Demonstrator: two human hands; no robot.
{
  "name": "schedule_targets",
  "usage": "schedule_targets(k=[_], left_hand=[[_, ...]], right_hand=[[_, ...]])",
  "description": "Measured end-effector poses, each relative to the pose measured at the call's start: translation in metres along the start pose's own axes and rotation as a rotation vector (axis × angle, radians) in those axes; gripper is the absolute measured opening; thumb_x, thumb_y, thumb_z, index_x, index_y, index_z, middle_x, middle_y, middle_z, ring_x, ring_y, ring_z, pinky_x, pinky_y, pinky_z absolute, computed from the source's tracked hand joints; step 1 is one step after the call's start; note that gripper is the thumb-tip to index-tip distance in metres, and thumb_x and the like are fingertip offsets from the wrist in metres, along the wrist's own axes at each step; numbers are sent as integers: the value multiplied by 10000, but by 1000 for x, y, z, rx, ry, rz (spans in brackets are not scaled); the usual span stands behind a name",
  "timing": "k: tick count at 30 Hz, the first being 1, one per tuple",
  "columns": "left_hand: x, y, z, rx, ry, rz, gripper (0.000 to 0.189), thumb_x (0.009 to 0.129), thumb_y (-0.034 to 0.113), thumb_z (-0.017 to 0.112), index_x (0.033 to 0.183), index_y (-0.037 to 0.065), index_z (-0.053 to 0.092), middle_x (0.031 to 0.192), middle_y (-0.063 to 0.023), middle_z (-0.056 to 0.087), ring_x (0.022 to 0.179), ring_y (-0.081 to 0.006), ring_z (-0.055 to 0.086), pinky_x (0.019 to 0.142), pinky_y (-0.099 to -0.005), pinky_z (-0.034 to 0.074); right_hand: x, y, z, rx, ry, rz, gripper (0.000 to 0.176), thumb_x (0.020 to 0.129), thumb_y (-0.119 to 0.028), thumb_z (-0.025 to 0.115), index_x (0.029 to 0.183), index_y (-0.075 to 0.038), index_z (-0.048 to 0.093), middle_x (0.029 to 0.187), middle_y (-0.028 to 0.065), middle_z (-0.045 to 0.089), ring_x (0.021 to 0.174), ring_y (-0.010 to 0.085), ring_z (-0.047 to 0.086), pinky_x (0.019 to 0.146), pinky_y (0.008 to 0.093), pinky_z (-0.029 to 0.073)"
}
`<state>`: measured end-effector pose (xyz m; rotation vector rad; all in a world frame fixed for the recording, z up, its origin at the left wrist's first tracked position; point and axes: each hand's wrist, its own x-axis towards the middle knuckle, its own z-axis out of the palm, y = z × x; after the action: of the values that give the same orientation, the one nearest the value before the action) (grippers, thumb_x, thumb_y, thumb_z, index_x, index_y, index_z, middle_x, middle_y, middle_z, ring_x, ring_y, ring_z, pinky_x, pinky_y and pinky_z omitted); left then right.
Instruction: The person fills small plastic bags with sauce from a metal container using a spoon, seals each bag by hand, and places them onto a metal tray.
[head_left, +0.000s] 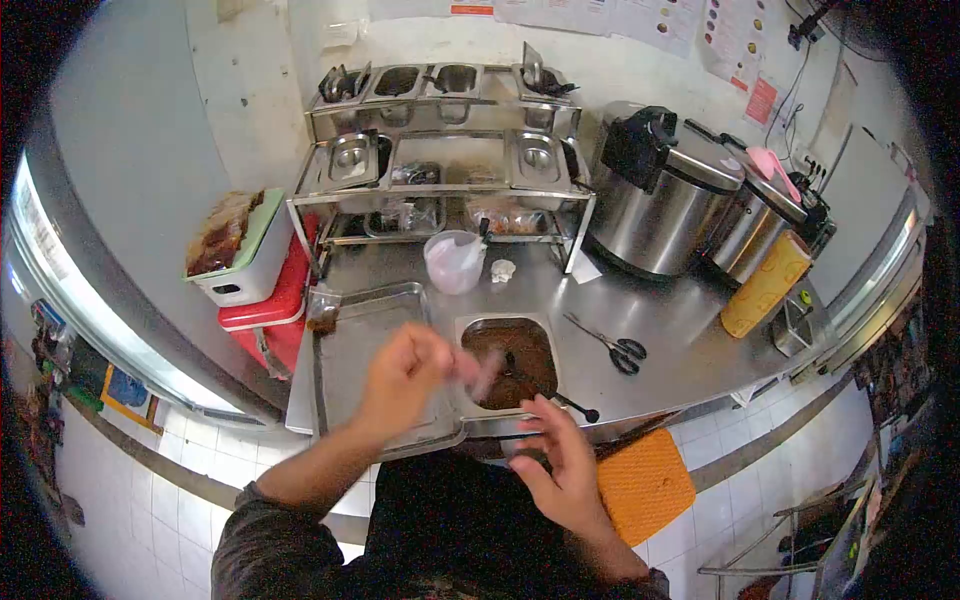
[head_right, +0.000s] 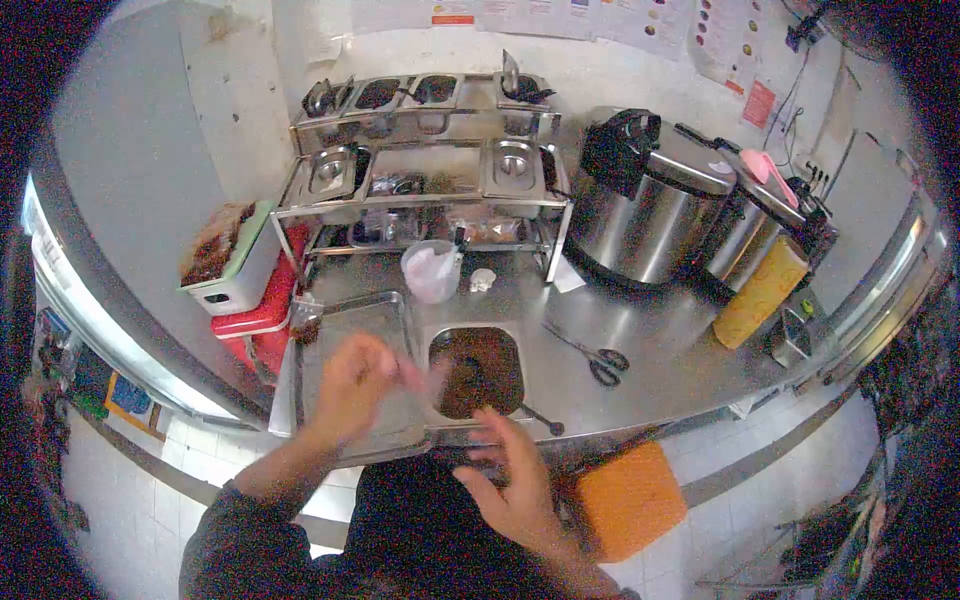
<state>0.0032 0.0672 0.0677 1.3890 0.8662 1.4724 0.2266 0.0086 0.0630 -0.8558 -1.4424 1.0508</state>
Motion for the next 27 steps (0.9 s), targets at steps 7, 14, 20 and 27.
schedule_targets(k=[7, 14, 20, 27], left_hand=[[-97, -17, -3, -118, -189, -35, 140, 965, 11, 580, 1061, 29, 479, 1084, -165, 664, 1080, -233, 631, 975, -370, 476], [-119, 2, 3, 481, -386, -66, 179, 910, 131, 663, 1052, 27, 637, 991, -145, 655, 979, -314, 650, 872, -389, 509], [-116, 1, 8, 449, -443, 23, 137, 908, 123, 654, 1010, 31, 652, 962, -138, 663, 916, -332, 660, 796, -410, 516], [-114, -14, 6, 441, -577, -34, 131, 873, 125, 668, 977, 47, 658, 899, -111, 668, 873, -280, 662, 789, -377, 513]], right_hand=[[-11, 40, 7, 10, -228, 230, 201, 903, -106, 696, 1075, -14, 649, 943, 88, 713, 872, 189, 689, 773, 320, 545], [-8, 23, 2, -543, -594, -14, 279, 821, -239, 793, 955, -49, 640, 859, 106, 695, 763, 245, 695, 673, 343, 539], [-8, 7, -8, -680, -843, 43, 309, 834, -324, 763, 940, -72, 618, 839, 112, 676, 784, 322, 677, 685, 402, 528], [-13, 7, -8, -644, -868, 9, 286, 835, -303, 757, 925, -68, 623, 863, 116, 680, 806, 320, 672, 713, 406, 533]])
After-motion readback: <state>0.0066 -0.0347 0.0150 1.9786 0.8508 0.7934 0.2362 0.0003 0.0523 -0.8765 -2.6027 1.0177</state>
